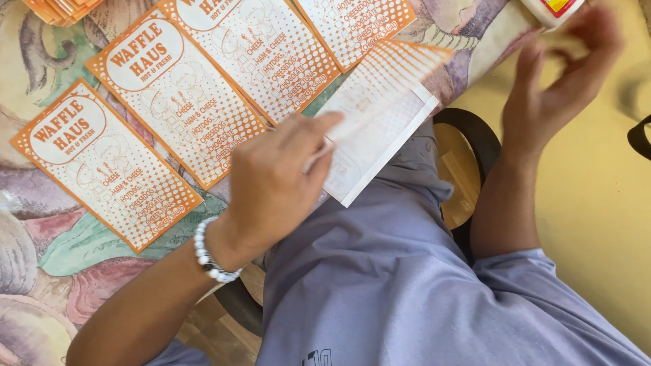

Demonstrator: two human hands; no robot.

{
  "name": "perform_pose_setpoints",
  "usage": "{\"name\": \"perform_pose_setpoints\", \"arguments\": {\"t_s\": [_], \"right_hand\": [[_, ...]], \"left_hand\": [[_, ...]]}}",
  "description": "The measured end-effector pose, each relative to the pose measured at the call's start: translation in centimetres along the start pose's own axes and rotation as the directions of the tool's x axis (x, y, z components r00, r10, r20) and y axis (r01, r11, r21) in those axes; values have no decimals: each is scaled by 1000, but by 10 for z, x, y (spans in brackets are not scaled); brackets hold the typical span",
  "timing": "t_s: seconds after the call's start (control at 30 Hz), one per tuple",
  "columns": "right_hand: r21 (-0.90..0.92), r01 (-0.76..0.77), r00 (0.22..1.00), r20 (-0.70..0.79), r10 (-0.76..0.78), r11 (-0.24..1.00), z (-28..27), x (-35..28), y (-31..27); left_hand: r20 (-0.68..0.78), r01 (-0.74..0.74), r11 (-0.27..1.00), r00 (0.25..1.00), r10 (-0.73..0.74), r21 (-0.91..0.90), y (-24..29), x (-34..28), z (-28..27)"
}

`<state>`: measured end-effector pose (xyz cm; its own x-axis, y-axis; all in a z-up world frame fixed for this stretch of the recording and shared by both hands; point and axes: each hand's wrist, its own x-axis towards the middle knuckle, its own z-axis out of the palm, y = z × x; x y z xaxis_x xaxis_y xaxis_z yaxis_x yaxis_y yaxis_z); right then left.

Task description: Applying glue to paper bags and folding them to complete assembly

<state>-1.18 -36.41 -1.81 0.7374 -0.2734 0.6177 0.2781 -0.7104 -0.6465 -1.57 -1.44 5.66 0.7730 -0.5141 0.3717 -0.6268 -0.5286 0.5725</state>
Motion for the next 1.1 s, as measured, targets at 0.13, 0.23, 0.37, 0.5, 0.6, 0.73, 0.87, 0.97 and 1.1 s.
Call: {"name": "perform_pose_setpoints", "arguments": {"t_s": [0.13,0.23,0.37,0.5,0.6,0.73,0.87,0.97,1.1], "right_hand": [[-386,233,966,194,-168,893,-31,44,76],[-322,187,916,399,-46,928,-43,58,100],[-392,-13,835,501,226,920,-50,66,116],[-247,-363,819,375,434,899,-56,56,120],[8,-470,847,286,448,883,-73,35,132],[-291,-673,718,-37,695,680,-74,7,114],[227,-108,984,163,72,968,-30,12,12],[181,122,929,325,-177,976,-12,28,-37],[70,176,901,390,-189,982,-7,25,-39]], "left_hand": [[-73,66,997,995,-69,-46,-13,8,-18],[-109,61,995,992,-69,-73,-16,14,-25],[-125,54,997,990,-61,-64,-23,14,-21],[-131,26,997,991,-35,-70,-22,16,-19],[-142,9,997,990,-21,-81,-22,15,-18],[-162,16,997,986,-27,-71,-23,13,-16],[-168,8,997,985,-21,-77,-26,12,-13],[-177,2,996,984,-17,-86,-28,11,-10],[-180,4,998,984,-14,-57,-29,11,-10]]}}
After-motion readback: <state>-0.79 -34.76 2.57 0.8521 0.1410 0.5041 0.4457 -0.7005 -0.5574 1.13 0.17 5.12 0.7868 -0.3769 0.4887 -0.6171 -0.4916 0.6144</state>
